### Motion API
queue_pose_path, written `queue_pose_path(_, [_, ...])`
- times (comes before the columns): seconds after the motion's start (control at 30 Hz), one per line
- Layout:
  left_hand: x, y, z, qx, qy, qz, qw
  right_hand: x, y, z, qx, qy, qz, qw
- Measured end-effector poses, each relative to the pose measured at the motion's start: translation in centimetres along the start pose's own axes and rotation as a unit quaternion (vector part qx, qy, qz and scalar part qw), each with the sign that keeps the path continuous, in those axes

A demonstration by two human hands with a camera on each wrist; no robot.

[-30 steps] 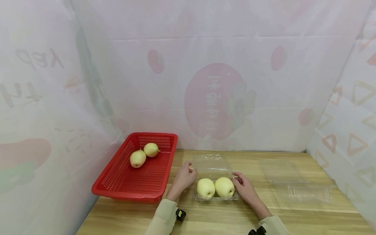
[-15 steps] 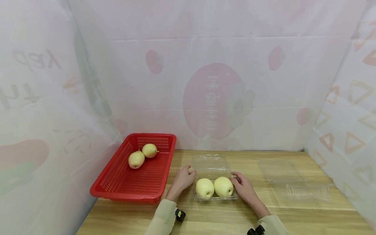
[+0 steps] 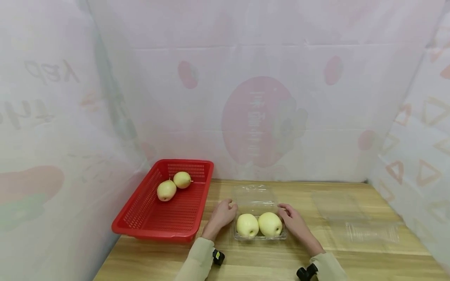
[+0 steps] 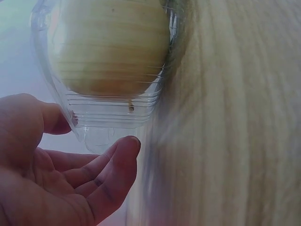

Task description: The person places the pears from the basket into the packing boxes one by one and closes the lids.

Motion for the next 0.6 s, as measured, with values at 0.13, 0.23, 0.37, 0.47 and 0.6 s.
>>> queue_pose_path(0.13, [0.2,0.1,0.0,-0.004,-0.004,-0.002,1.0000,0.0,0.6,0.2,0.002,0.015,-0.003,1.000])
queue_pose_path(0.23, [0.1,0.1,0.0,-0.004,-0.004,0.000,1.0000,0.1,1.0,0.3,0.006,0.026,-0.008,1.000])
queue_pose_path(0.37, [0.0,-0.1,0.0,-0.002,-0.003,0.002,1.0000,0.3,1.3,0.2,0.006,0.029,-0.015,0.999])
queue_pose_path(0.47, [-0.1,-0.2,-0.1,-0.006,-0.006,0.004,1.0000,0.4,1.6,0.2,0.003,0.032,-0.020,0.999])
queue_pose_path(0.6, [0.0,-0.2,-0.1,-0.005,-0.008,-0.004,1.0000,0.4,1.6,0.4,0.012,0.041,-0.025,0.999])
Point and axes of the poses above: each hand's wrist, its own y-axis towards the middle knuckle, its own x-axis out of the palm, z = x × y, the point moved 8 cm from there along y, towards the middle knuckle, and after that the axes turned 3 degrees about -x, right-handed, at the moved point
